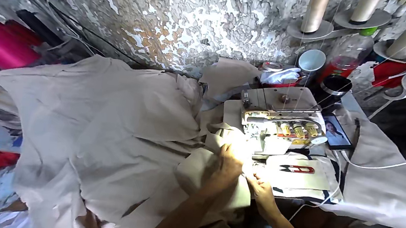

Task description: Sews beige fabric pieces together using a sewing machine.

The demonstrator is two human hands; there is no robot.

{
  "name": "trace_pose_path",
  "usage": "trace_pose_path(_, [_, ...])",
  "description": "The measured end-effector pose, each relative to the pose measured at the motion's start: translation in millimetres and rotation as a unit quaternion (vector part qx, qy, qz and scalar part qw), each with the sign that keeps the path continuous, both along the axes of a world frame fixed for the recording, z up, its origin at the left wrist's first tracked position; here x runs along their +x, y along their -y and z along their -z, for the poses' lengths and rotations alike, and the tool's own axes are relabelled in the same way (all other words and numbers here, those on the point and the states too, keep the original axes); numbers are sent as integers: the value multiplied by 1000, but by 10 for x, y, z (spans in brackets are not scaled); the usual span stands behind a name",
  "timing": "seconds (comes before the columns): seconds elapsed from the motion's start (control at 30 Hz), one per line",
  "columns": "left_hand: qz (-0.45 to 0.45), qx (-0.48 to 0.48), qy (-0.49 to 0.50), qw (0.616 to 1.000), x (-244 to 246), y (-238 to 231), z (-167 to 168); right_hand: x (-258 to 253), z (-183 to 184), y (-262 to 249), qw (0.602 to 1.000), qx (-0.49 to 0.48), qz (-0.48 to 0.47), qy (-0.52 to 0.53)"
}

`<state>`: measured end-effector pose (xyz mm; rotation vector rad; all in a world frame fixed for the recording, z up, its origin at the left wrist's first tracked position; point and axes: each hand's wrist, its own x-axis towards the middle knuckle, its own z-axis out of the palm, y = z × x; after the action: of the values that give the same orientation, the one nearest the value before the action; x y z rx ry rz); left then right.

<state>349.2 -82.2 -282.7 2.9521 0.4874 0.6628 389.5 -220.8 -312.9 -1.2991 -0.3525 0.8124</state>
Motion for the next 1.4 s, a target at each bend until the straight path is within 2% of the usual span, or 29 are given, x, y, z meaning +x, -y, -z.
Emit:
trace_pose_path(0.17, [-66, -68, -28, 995, 114, 83, -44, 193, -175, -3, 1000, -8, 19, 14])
trace_pose_path(0.23, [-68, -48, -12, 996, 124, 81, -26, 201, -184, -5, 999, -19, 16, 22])
trace_pose_path(0.4, [-51, -68, -19, 996, 84, 63, -73, 154, -209, 19, 999, -33, 32, 26])
trace_pose_path(0.53, [-52, -126, -73, 988, 87, 48, -184, 143, -258, -12, 997, -36, 49, 38])
trace_pose_path(0.6, [-71, -201, -121, 969, 107, 24, -302, 162, -243, -56, 997, -19, 56, 53])
trace_pose_path(0.7, [-77, -274, -108, 953, 136, -66, -348, 209, -243, -130, 996, -19, 57, 68])
trace_pose_path(0.97, [5, -243, -32, 970, 238, -389, -177, 349, -223, -303, 990, -40, 52, 123])
trace_pose_path(1.13, [4, -227, -93, 969, 357, -540, -212, 410, -238, -387, 974, -107, 59, 192])
trace_pose_path(1.4, [17, -193, -47, 980, 373, -630, -259, 443, -263, -424, 967, -167, 55, 186])
